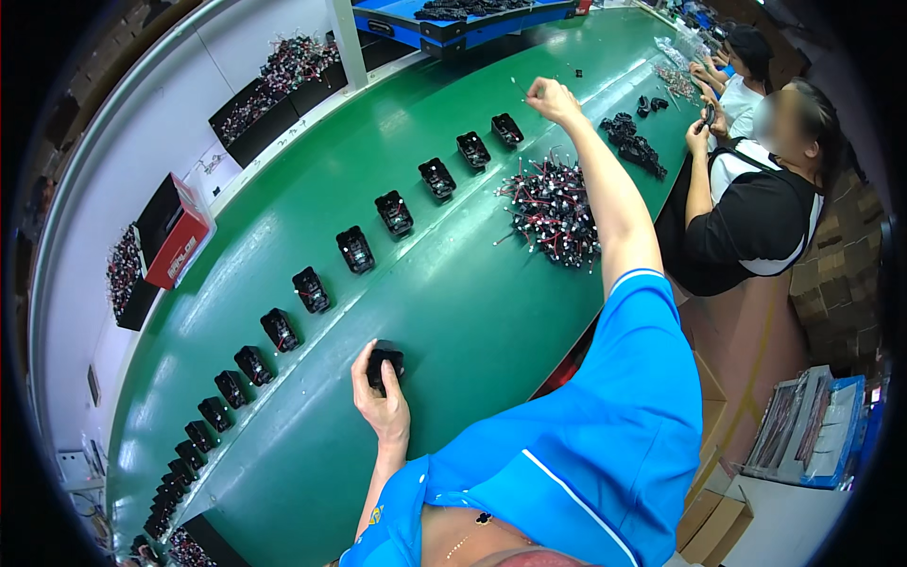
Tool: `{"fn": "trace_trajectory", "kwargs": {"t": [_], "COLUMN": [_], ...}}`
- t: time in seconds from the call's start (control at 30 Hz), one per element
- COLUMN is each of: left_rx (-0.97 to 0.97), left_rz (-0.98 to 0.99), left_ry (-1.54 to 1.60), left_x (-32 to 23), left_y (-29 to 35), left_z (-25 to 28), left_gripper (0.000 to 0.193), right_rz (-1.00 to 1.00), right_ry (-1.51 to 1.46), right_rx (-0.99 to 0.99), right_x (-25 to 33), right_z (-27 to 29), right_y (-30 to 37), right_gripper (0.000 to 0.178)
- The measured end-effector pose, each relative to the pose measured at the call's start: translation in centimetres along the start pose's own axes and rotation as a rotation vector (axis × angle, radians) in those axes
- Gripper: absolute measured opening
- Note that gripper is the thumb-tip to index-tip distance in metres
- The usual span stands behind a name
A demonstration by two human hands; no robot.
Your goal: Assembling small electronic housing components by hand at a manual station on a production line.
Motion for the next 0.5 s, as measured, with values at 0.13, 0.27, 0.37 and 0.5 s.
{"fn": "trace_trajectory", "kwargs": {"t": [0.13,0.27,0.37,0.5], "left_rx": [-0.049,-0.055,-0.041,-0.127], "left_rz": [0.111,0.203,0.263,0.564], "left_ry": [0.222,0.598,0.889,1.357], "left_x": [-0.3,0.8,1.8,2.8], "left_y": [-0.4,-1.2,-2.5,-2.9], "left_z": [0.4,0.9,0.5,0.8], "left_gripper": [0.047,0.051,0.054,0.053], "right_rz": [0.457,0.712,0.579,0.509], "right_ry": [-0.541,-1.03,-1.297,-1.453], "right_rx": [-0.191,-0.091,0.043,0.088], "right_x": [4.5,12.0,15.2,17.2], "right_z": [1.1,-0.2,-3.0,-5.9], "right_y": [8.3,24.7,35.2,42.5], "right_gripper": [0.008,0.008,0.013,0.017]}}
Point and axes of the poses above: each hand's wrist, its own y-axis away from the middle knuckle, its own z-axis out of the back of the hand, x = y × z, the point moved 1 cm from there along -y, towards the middle knuckle, and after that the axes turned 7 degrees about -z, right-handed, at the moved point
